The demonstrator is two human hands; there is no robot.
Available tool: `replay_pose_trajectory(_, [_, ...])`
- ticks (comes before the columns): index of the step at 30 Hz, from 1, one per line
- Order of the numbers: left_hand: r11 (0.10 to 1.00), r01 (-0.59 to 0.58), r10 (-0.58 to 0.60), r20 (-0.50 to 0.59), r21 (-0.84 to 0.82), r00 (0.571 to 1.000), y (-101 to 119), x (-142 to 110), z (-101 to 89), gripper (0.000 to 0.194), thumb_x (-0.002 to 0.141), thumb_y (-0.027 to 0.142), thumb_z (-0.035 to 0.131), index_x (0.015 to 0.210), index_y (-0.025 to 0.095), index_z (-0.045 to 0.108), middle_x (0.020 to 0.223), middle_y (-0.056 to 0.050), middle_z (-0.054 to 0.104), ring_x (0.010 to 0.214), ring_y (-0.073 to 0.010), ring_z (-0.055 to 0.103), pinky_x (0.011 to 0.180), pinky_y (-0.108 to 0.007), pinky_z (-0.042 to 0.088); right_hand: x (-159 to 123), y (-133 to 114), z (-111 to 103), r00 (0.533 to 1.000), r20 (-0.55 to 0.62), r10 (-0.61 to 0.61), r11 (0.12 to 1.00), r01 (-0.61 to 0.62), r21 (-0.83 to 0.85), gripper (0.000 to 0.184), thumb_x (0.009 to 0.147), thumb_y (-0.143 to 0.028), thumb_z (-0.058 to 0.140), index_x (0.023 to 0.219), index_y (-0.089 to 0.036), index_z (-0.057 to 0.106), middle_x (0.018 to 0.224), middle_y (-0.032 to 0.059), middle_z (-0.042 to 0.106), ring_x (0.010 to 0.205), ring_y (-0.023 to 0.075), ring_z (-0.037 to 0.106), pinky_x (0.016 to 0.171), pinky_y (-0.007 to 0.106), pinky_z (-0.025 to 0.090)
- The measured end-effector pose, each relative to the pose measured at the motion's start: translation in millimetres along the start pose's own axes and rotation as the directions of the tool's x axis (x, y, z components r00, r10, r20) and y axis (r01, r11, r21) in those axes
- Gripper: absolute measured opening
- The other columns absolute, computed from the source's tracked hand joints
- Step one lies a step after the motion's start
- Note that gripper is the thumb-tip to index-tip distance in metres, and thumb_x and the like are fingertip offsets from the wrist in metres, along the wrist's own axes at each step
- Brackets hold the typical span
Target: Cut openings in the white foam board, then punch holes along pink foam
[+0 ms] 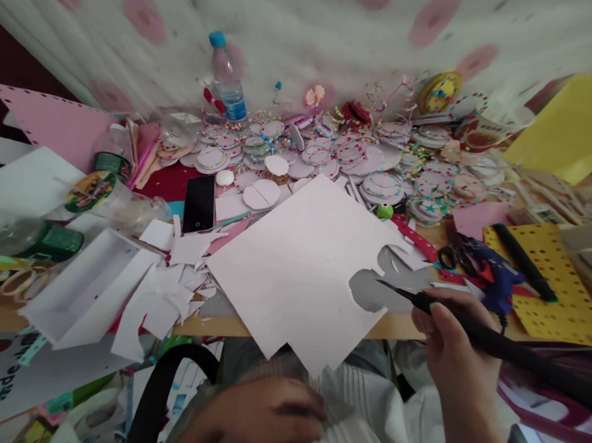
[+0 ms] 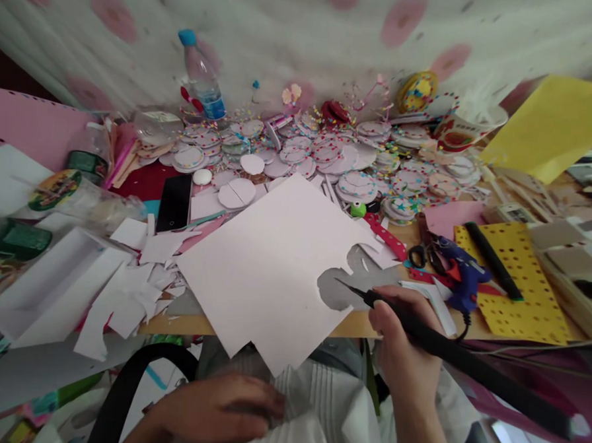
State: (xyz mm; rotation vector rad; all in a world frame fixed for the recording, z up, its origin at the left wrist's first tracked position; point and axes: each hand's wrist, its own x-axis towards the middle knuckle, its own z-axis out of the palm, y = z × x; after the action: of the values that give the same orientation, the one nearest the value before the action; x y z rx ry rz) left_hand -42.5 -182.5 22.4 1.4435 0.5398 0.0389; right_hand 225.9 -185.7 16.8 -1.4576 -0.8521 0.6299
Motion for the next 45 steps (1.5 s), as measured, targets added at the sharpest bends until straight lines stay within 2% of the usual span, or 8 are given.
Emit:
replay_pose_trajectory(2, [0.991,-0.131,0.133,0.09,-0.021,0.987,16.8,-6.8,-13.9,0.041,0.093,0.042,0.046,0.116,0.015,0.066,0.113,-0.011,0.069,0.104,-0.0211,0.064,0.091,-0.028,0.048,0.8,-3.0,1.6,0.999,-0.024,0.042,0.994,-0.039,0.102,0.011,0.075,-0.029,0.068,0.083,-0.021,0.064,0.054,-0.0046,0.048,0.046,0.0097,0.041,0.045,0.025,0.031])
replay_pose_trajectory(4, [0.976,-0.208,0.21,-0.034,0.061,0.977,27.8,-4.5,-22.5,0.042,0.094,0.043,0.043,0.12,0.016,0.062,0.116,-0.011,0.067,0.106,-0.0195,0.063,0.093,-0.028,0.047,0.8,-4.9,3.7,0.995,-0.047,0.085,0.986,-0.077,0.15,0.011,0.074,-0.028,0.069,0.081,-0.021,0.064,0.053,-0.005,0.046,0.047,0.0094,0.041,0.045,0.024,0.032])
replay_pose_trajectory(6, [0.914,-0.189,0.259,-0.159,0.358,0.953,28.0,6.7,-26.5,0.054,0.087,0.05,0.054,0.131,0.019,0.052,0.135,-0.012,0.054,0.123,-0.0237,0.052,0.104,-0.035,0.04,-0.1,-4.2,5.1,0.987,-0.07,0.142,0.984,-0.134,0.117,0.012,0.074,-0.03,0.07,0.081,-0.022,0.065,0.058,-0.0034,0.051,0.052,0.01,0.046,0.047,0.023,0.035])
replay_pose_trajectory(10, [0.485,-0.04,0.284,-0.114,0.873,0.952,1.3,35.8,-30.3,0.101,0.067,0.055,0.074,0.147,0.014,0.026,0.156,-0.018,0.018,0.144,-0.035,0.012,0.116,-0.055,0.013,-2.0,3.3,6.6,0.946,0.074,0.317,0.934,-0.325,0.146,0.02,0.071,-0.038,0.074,0.083,-0.023,0.067,0.08,0.0003,0.062,0.072,0.0134,0.06,0.061,0.021,0.049])
replay_pose_trajectory(16, [0.162,-0.002,0.362,-0.058,0.987,0.931,-28.5,46.5,-35.4,0.055,0.094,0.022,0.043,0.146,0.013,0.028,0.156,-0.011,0.023,0.144,-0.0249,0.016,0.118,-0.043,0.014,5.3,7.3,23.9,0.848,0.35,0.398,0.844,-0.488,0.223,0.021,0.073,-0.042,0.074,0.081,-0.023,0.068,0.085,0.0014,0.06,0.086,0.0183,0.062,0.083,0.032,0.055])
replay_pose_trajectory(26, [0.062,0.023,0.445,-0.048,0.998,0.894,-34.6,50.1,-17.3,0.051,0.096,0.028,0.039,0.143,0.01,0.035,0.153,-0.012,0.029,0.142,-0.0269,0.021,0.117,-0.045,0.01,26.9,0.8,50.6,0.851,0.34,0.401,0.834,-0.492,0.25,0.026,0.062,-0.043,0.081,0.073,-0.023,0.069,0.082,0.0001,0.059,0.079,0.0133,0.057,0.076,0.024,0.052])
replay_pose_trajectory(32, [0.16,0.07,0.434,-0.134,0.985,0.891,-30.8,52.0,-12.0,0.063,0.089,0.025,0.048,0.147,0.014,0.028,0.155,-0.014,0.022,0.144,-0.0287,0.017,0.116,-0.046,0.013,30.9,-0.4,54.3,0.784,0.458,0.419,0.789,-0.564,0.244,0.024,0.067,-0.042,0.077,0.078,-0.023,0.067,0.071,-0.0004,0.056,0.065,0.0113,0.052,0.057,0.021,0.045])
replay_pose_trajectory(45, [0.267,0.127,0.425,-0.235,0.955,0.874,-29.8,65.4,-13.6,0.07,0.082,0.024,0.054,0.146,0.012,0.028,0.156,-0.018,0.018,0.144,-0.0319,0.013,0.114,-0.049,0.015,44.4,3.5,74.7,0.852,0.452,0.264,0.926,-0.356,0.129,0.019,0.074,-0.039,0.07,0.08,-0.022,0.066,0.074,-0.0007,0.057,0.065,0.0125,0.051,0.059,0.024,0.042])
